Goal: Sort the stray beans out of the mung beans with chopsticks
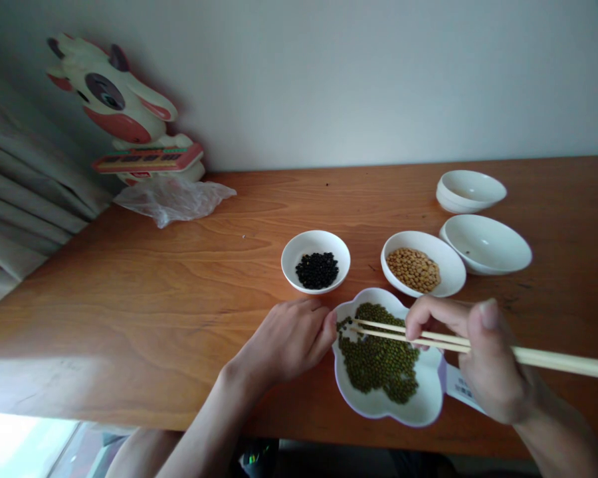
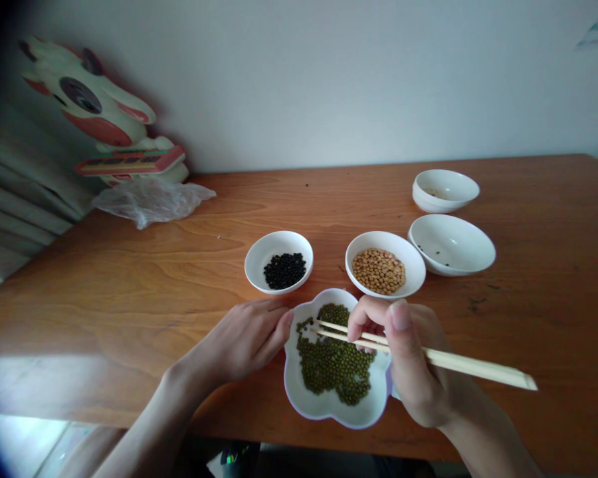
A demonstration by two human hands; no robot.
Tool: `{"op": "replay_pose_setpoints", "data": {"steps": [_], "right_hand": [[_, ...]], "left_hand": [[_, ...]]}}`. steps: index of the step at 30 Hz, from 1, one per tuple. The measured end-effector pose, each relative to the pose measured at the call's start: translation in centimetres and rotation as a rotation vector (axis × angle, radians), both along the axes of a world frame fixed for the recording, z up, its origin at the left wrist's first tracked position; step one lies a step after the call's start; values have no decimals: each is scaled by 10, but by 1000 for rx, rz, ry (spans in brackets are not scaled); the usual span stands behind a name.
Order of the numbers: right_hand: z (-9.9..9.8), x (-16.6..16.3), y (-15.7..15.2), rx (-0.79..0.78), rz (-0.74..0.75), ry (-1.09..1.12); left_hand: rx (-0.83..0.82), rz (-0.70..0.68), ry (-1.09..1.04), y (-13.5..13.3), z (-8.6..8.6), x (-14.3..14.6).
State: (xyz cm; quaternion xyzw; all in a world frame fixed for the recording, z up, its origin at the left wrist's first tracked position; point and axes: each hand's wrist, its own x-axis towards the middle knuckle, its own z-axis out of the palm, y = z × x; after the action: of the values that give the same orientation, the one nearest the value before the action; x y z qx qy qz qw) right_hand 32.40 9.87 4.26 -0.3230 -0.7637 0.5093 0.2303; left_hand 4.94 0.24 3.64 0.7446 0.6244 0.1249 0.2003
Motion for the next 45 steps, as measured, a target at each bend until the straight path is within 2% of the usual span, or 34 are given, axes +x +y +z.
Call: {"op": "replay_pose_setpoints", "data": {"steps": [5, 16, 30, 37, 45], "right_hand": [[1, -4, 2, 13, -14, 34], [0, -8, -2, -86, 8, 75], [1, -8, -2, -36, -59, 82], [6, -6, 0, -127, -104, 96], [5, 4, 5, -89, -44, 19]], "left_hand": [[-23, -2, 32, 1, 2, 1], [-11, 6, -14, 2, 4, 2], [1, 8, -34, 1, 9, 2], [0, 14, -26, 1, 6, 2], [6, 20, -40, 0, 7, 2]]}}
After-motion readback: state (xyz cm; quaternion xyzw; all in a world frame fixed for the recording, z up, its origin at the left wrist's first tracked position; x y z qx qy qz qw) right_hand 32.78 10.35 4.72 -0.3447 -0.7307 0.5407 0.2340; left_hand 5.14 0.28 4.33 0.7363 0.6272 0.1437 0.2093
